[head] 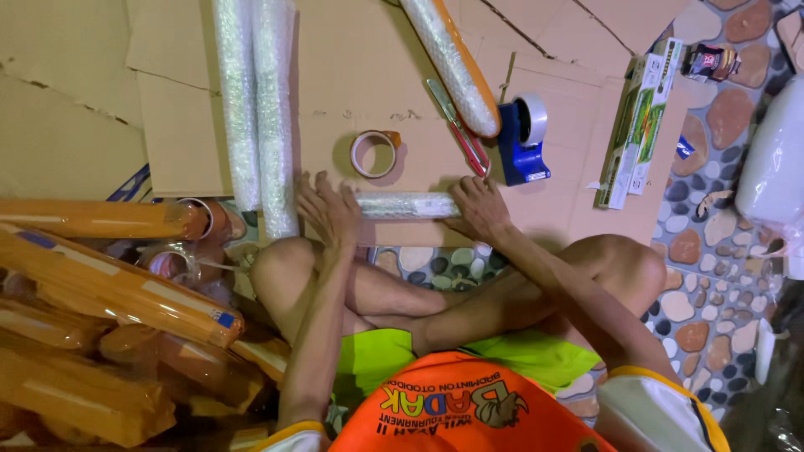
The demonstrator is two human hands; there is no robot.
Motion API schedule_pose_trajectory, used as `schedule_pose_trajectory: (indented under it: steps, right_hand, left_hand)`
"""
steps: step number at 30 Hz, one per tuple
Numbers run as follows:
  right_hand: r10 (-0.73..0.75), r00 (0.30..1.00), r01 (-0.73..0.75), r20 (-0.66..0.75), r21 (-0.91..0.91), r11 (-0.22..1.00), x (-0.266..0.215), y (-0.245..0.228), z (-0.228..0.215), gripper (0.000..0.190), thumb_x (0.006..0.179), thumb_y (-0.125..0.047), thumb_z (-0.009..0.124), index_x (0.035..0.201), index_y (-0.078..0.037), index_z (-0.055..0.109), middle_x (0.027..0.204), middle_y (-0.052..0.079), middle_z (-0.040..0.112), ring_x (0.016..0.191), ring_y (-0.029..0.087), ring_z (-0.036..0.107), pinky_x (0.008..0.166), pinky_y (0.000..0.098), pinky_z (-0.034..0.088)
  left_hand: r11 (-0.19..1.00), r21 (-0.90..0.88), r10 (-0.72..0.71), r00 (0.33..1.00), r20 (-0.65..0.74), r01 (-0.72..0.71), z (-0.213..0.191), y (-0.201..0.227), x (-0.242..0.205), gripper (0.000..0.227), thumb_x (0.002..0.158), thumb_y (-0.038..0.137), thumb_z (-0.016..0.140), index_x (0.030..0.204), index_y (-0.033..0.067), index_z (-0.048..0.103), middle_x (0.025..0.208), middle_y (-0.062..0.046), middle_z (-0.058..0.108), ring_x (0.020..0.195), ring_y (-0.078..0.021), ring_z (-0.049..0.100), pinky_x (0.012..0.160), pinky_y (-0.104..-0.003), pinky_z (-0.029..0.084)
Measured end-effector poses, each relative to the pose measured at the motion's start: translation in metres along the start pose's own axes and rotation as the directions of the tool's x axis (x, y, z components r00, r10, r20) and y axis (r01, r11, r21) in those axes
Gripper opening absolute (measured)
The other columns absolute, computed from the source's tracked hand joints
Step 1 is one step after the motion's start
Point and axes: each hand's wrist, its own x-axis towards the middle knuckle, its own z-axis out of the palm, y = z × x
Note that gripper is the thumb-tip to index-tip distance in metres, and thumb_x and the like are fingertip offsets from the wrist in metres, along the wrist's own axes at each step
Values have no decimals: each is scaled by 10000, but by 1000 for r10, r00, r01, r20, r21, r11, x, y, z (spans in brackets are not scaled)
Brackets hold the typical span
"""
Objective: The person sits on the floor and wraps cricket bats with bubble wrap and brown tape. They roll the bubble wrap around the bat, secure it with tape, and place the finished bat aside to repeat the process with another bat.
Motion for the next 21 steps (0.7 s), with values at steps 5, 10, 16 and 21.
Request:
schedule_pose_trajectory:
  steps: [5, 10, 16, 21]
  right_hand:
    - [127, 985, -101, 116, -210, 973, 4, -16, -35, 799, 665, -599, 817, 1263, -152, 534, 1099, 67, 478, 1126, 310, 525, 972, 480, 408]
    - [313, 939, -342, 145, 263, 902, 9, -27, -96, 735, 813, -456, 773, 1449, -184, 522, 1330, 114, 519, 1294, 331, 533, 1015, 487, 390]
    - [251, 963, -205, 95, 865, 458, 16, -35, -196, 586, 897, -119, 710, 1471, -141, 591, 1407, 195, 563, 1267, 403, 596, 985, 486, 461]
    - [-268, 922, -217, 277, 948, 232, 13, -53, -236, 403, 933, -164, 753, 1314, -46, 695, 1212, 159, 719, 1033, 291, 708, 856, 395, 508]
  left_hand:
    - [911, -181, 395, 911, 120, -371, 23, 58, 4, 623, 809, 419, 867, 1249, 38, 646, 1176, -206, 622, 1122, -419, 606, 886, -540, 491]
    - [882, -136, 470, 827, 308, -451, 64, 26, 10, 149, 913, 343, 704, 943, 198, 713, 882, -38, 713, 939, -288, 686, 960, -502, 396]
    - [558, -766, 765, 557, 324, -320, -97, 35, -4, 201, 900, 246, 796, 1022, 92, 754, 961, -164, 751, 978, -421, 702, 934, -496, 488]
    - [488, -872, 836, 309, 454, -37, -189, 46, -21, 203, 946, 228, 748, 998, 36, 707, 904, -212, 686, 966, -486, 662, 929, -530, 488]
